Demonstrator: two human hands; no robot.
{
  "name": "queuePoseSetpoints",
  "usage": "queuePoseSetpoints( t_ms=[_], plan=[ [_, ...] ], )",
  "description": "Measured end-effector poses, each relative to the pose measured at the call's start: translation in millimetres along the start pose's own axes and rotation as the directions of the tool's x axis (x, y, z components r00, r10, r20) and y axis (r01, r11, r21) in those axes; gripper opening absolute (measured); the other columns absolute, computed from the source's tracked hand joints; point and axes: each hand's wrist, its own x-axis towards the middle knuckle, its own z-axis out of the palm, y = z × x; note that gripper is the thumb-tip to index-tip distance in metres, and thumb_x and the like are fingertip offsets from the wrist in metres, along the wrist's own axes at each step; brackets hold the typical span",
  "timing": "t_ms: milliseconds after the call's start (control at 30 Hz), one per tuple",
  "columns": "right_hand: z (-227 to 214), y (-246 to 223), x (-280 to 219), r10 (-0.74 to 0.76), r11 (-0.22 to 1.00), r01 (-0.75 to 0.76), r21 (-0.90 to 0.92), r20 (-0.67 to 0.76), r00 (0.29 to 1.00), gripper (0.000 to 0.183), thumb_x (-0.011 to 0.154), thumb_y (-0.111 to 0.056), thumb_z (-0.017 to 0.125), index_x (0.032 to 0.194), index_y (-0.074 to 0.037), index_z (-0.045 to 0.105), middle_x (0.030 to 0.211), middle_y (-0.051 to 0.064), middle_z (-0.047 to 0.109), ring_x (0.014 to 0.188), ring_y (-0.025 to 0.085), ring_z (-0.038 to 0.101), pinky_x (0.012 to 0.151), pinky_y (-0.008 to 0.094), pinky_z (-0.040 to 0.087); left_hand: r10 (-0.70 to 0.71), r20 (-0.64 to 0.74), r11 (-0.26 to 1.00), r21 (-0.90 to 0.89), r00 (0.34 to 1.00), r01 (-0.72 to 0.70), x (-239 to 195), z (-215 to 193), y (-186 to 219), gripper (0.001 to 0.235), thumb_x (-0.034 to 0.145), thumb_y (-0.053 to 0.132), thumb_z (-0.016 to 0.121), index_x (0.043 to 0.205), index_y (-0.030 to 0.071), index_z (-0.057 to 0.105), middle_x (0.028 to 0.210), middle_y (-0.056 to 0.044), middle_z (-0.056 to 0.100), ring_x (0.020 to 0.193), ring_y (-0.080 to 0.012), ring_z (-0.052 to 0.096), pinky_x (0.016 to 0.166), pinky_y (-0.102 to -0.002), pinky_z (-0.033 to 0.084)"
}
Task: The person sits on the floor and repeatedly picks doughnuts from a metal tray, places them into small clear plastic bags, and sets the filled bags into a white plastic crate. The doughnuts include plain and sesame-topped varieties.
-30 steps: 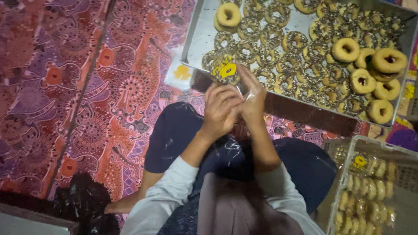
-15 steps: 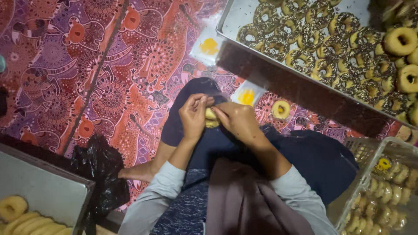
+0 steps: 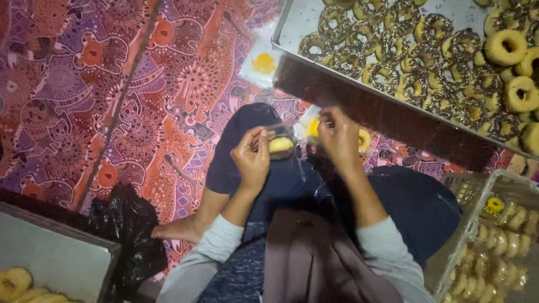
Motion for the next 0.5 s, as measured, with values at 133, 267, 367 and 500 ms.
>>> queuePoseSetpoints(
  t_ms=[133,267,367,500],
  plan=[
    [-3.5,-45.5,-28.7,-0.375,0.915,0.377,0.142,-0.044,0.926,0.029,0.094,-0.001,0.073,0.122,-0.003,0.067,0.113,0.017,0.073,0.103,0.033,0.074,0.089,0.039,0.06,0.076,0.032,0.981,0.176,0.997,-0.081,-4.5,6.1,2.3,0.013,0.101,0.007,0.066,0.108,-0.001,0.074,0.095,-0.015,0.079,0.086,-0.0191,0.079,0.075,-0.03,0.061],
    [-0.9,-55.6,-9.0,-0.436,0.893,0.42,0.164,0.081,0.896,0.035,0.09,0.001,0.077,0.125,0.001,0.07,0.106,0.017,0.074,0.095,0.034,0.073,0.085,0.041,0.057,0.105,0.109,0.962,0.241,0.989,-0.128,-8.1,7.8,20.3,0.015,0.098,0.007,0.066,0.107,-0.002,0.074,0.094,-0.016,0.078,0.081,-0.0209,0.078,0.073,-0.032,0.061],
    [18.4,-15.2,2.2,-0.168,0.974,0.165,0.157,0.007,0.986,0.032,0.084,-0.001,0.079,0.115,0.001,0.071,0.107,0.019,0.074,0.098,0.033,0.073,0.086,0.038,0.058,0.24,0.174,0.915,0.287,0.955,-0.283,-4.6,1.3,19.5,0.013,0.1,0.006,0.066,0.108,-0.002,0.073,0.102,-0.018,0.077,0.09,-0.0231,0.077,0.078,-0.033,0.061],
    [19.5,60.7,-11.2,0.217,0.961,-0.243,0.134,0.187,0.958,0.029,0.09,-0.001,0.073,0.119,-0.001,0.074,0.123,0.017,0.074,0.108,0.026,0.075,0.091,0.035,0.059,0.103,-0.031,0.987,0.129,0.994,-0.098,-8.6,2.2,22.6,0.013,0.102,0.006,0.064,0.109,-0.002,0.073,0.1,-0.015,0.078,0.091,-0.0244,0.077,0.081,-0.033,0.062]
  ],
)
